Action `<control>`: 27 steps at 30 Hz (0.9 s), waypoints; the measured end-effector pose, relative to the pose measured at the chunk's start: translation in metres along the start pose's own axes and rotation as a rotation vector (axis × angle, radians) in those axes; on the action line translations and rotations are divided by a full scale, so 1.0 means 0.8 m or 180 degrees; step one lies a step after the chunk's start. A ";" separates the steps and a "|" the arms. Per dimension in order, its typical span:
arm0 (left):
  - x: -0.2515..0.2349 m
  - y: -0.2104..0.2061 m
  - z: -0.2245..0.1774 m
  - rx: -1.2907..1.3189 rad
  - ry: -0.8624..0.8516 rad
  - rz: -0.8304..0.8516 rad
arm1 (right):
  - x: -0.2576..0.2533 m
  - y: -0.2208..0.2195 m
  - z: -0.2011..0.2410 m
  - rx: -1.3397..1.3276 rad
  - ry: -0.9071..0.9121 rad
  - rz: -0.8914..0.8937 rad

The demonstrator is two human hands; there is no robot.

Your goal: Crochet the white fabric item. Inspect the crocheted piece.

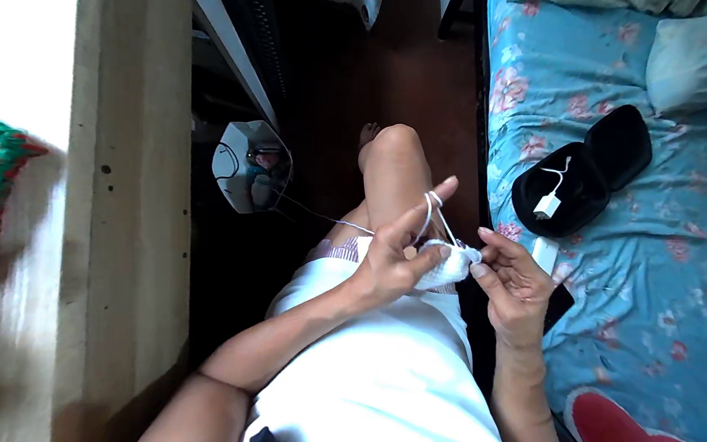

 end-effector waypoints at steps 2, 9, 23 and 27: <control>0.004 -0.007 0.002 -0.0014 -0.0093 0.0058 | -0.002 -0.003 -0.007 -0.0633 -0.0371 0.0021; 0.001 0.007 0.018 0.0896 0.1056 -0.0219 | 0.002 0.005 -0.009 0.0157 -0.0125 0.0009; -0.003 0.004 0.003 0.0599 0.1345 -0.0520 | 0.011 0.010 0.024 0.2526 0.1160 0.0126; -0.003 0.004 0.002 0.0590 0.1318 -0.0515 | 0.013 0.008 0.030 0.2756 0.1248 0.0043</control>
Point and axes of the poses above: each hand's wrist, its own x-axis away from the middle knuckle, its own y-axis out of the back of the hand, z = x × y, the point moved 6 cm from there along -x, towards the middle knuckle, and after that the axes turned 2 degrees about -z, right-handed, at the moved point
